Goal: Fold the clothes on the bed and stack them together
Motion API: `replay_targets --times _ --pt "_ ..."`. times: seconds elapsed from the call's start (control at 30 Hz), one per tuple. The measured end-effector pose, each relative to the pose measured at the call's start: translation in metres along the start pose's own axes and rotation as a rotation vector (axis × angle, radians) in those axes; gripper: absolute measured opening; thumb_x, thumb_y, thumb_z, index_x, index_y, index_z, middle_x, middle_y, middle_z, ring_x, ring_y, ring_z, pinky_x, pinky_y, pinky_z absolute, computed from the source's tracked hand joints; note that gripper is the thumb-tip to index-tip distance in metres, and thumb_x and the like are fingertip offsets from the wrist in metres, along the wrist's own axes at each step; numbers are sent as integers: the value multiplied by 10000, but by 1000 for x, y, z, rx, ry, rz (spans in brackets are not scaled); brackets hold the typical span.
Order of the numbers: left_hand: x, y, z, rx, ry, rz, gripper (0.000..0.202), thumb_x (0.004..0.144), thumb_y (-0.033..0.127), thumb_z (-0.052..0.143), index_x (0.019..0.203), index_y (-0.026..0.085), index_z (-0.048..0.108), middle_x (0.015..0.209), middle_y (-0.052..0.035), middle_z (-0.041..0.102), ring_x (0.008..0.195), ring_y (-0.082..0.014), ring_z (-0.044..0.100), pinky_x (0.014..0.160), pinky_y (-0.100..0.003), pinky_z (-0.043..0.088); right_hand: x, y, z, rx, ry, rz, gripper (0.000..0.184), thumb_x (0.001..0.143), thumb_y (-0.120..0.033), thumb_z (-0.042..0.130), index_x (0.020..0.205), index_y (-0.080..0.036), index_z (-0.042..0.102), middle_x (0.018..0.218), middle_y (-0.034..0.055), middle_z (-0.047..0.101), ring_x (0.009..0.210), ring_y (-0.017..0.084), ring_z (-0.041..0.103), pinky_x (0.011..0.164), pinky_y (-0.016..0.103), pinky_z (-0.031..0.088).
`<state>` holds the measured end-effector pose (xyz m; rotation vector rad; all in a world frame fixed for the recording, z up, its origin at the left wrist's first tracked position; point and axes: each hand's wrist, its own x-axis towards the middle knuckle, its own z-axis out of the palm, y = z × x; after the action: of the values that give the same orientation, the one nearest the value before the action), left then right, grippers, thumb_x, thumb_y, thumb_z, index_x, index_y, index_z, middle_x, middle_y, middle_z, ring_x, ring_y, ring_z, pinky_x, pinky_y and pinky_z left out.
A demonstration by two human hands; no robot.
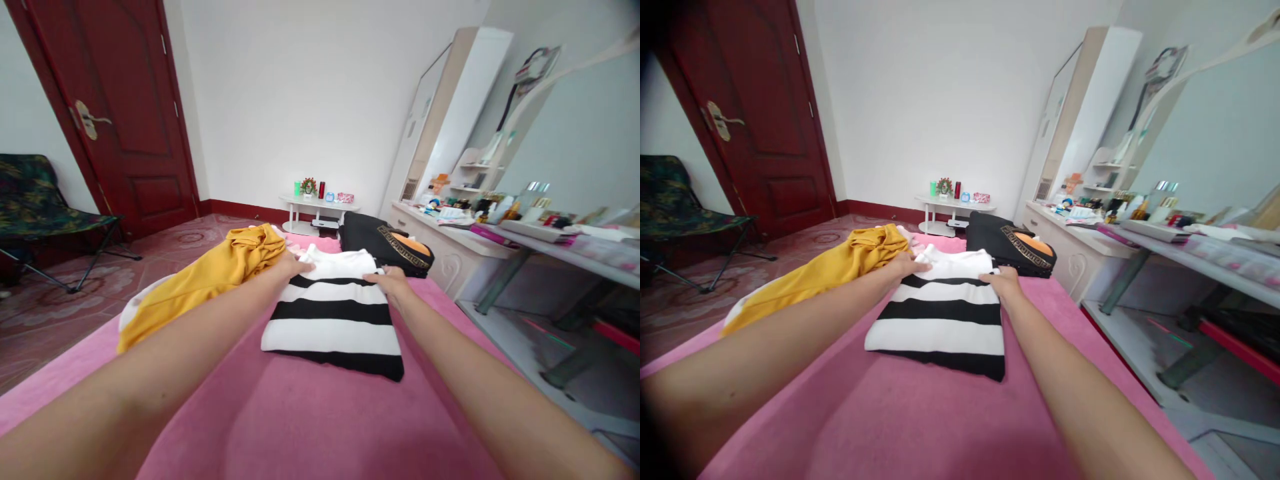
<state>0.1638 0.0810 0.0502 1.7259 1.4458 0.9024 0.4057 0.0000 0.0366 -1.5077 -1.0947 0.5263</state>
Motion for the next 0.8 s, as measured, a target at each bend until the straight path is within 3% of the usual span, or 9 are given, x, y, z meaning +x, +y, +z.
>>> replay_targets --times 0.07,0.17,0.27,0.33,0.4,0.5,0.6,0.7,0.8 --pt "-3 29 -22 -147 -36 153 442 610 328 789 980 144 630 874 -66 691 843 -232 649 739 -319 510 1 -38 -14 28 48 -83 360 492 -307 806 778 -168 636 765 33 683 670 202 624 631 344 518" --pt "-6 69 -54 -338 55 492 662 586 263 797 1182 157 529 921 -53 669 834 -204 637 757 -330 513 -2 -93 -40 92 181 -436 438 533 -204 785 936 -202 613 945 13 675 786 162 616 740 316 508" --pt "-18 79 -68 -319 121 765 874 590 195 771 1353 197 346 1026 -53 634 886 -191 624 811 -339 500 -21 -114 -58 -6 244 -686 388 589 -181 740 945 -213 589 962 19 654 830 159 587 763 307 484" --pt "-36 59 -64 -225 146 902 827 621 171 729 1356 210 353 1119 -64 600 981 -210 594 876 -359 472 -47 -98 -62 -133 244 -698 291 643 -184 671 920 -212 586 924 27 649 821 179 576 758 326 474" --pt "-61 21 -52 -67 114 975 627 674 137 653 1271 213 479 1162 -64 578 1063 -232 550 934 -381 437 -79 -64 -61 -236 149 -637 213 666 -153 575 871 -207 594 872 30 653 809 205 581 759 352 472" --pt "-104 -43 -34 203 -215 962 404 723 66 527 1060 249 653 1005 -34 619 975 -210 576 881 -351 468 -126 -4 -57 -316 -135 -563 236 585 -69 510 724 -219 627 780 19 677 756 231 617 721 358 496" --pt "-131 -78 -31 288 -281 908 534 725 -7 412 1087 287 672 1075 -35 596 1009 -189 560 899 -329 461 -154 31 -60 -293 -261 -470 363 568 -36 462 775 -240 679 854 18 703 848 259 646 796 382 499" --pt "-133 -67 -43 447 -328 876 539 679 -14 444 1036 288 710 1089 -31 613 994 -196 568 883 -325 470 -154 28 -68 -203 -371 -308 384 542 -52 454 771 -231 705 850 14 713 875 255 661 854 380 493" --pt "-122 -22 -51 618 -308 796 385 674 28 495 837 259 756 985 -33 665 907 -209 603 835 -333 484 -132 -2 -74 -215 -351 -225 261 568 -112 479 659 -194 709 718 42 711 715 246 672 743 388 530"
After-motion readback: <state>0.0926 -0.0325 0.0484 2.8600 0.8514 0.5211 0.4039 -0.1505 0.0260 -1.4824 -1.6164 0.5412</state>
